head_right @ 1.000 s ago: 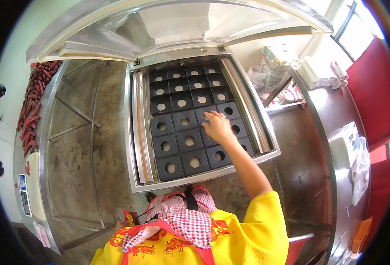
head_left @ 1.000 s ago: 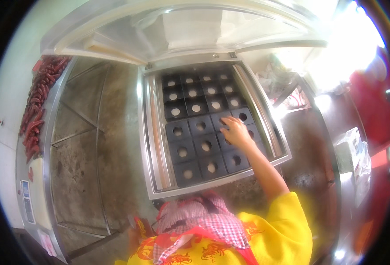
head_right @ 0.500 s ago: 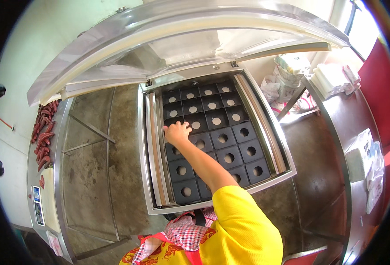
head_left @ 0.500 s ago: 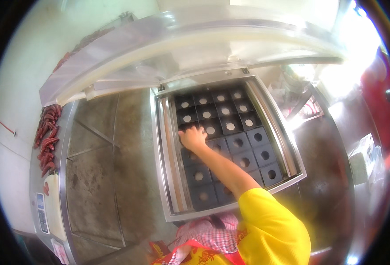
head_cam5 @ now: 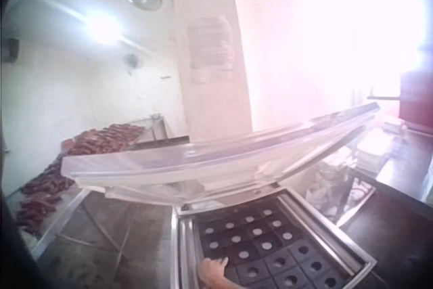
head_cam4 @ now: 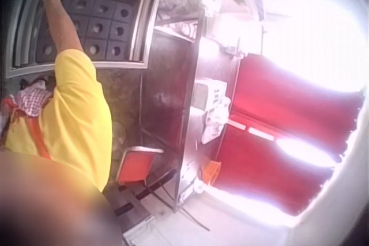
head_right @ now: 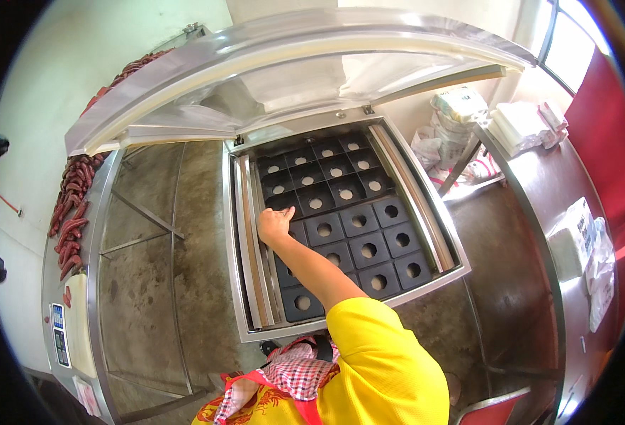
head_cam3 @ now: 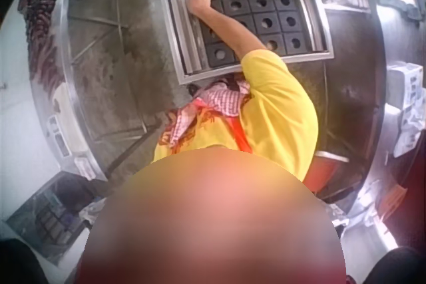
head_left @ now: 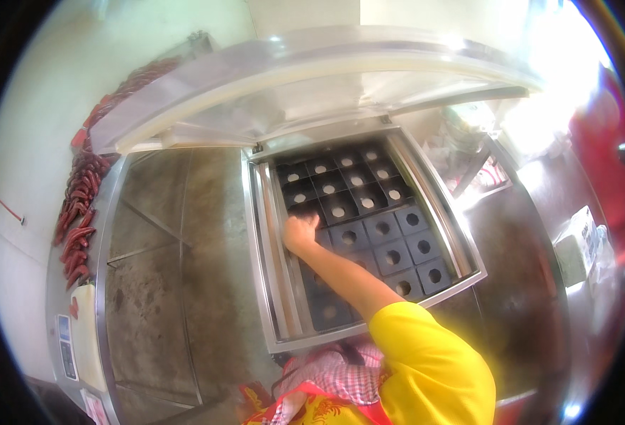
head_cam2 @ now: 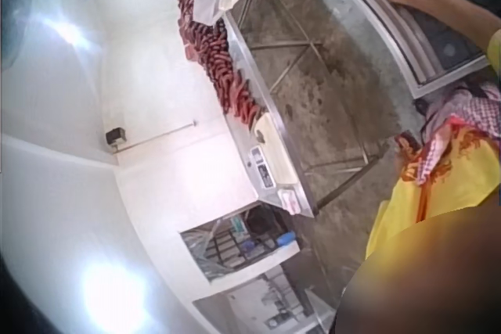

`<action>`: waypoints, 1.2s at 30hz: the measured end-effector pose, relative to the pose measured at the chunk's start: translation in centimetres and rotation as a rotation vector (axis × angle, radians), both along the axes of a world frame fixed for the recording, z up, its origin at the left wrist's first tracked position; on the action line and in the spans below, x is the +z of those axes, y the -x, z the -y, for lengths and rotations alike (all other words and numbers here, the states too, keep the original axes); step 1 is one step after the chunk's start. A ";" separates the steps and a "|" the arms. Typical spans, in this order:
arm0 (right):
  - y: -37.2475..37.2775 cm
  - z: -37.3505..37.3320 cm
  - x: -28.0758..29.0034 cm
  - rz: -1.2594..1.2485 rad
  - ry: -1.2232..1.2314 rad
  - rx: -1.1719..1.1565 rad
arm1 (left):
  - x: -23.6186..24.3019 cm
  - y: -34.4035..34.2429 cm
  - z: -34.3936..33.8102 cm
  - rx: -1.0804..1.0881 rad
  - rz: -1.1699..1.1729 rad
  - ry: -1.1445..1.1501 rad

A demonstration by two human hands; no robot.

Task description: The person places pieces of red meat into a plastic bag, weighs them, and stores the bag in a freezer. Then, the person repeatedly slices long pieces of red meat on a cutting board using a knife, placing the cut pieces onto a digital scale.

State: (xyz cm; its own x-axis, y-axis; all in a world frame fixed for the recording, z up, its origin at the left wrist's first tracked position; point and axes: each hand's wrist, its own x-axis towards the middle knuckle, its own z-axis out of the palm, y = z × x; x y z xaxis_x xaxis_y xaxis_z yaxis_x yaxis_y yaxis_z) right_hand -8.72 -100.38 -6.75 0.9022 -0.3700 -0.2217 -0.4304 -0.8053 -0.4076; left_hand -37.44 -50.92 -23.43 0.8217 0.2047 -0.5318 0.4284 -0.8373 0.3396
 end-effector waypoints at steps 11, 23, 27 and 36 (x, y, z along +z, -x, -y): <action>9.2 9.5 17.6 0.930 -0.200 -0.157 | -1.9 1.8 -1.6 0.012 0.034 0.008; 29.7 18.9 18.3 1.615 0.705 -0.264 | -4.1 2.4 -2.6 -0.001 0.069 0.016; 36.4 20.6 17.5 1.814 -1.215 -0.650 | -4.7 2.1 -2.9 -0.005 0.079 0.020; 28.7 22.4 4.8 1.599 -2.087 -1.022 | -3.8 0.4 -3.6 -0.016 0.048 0.030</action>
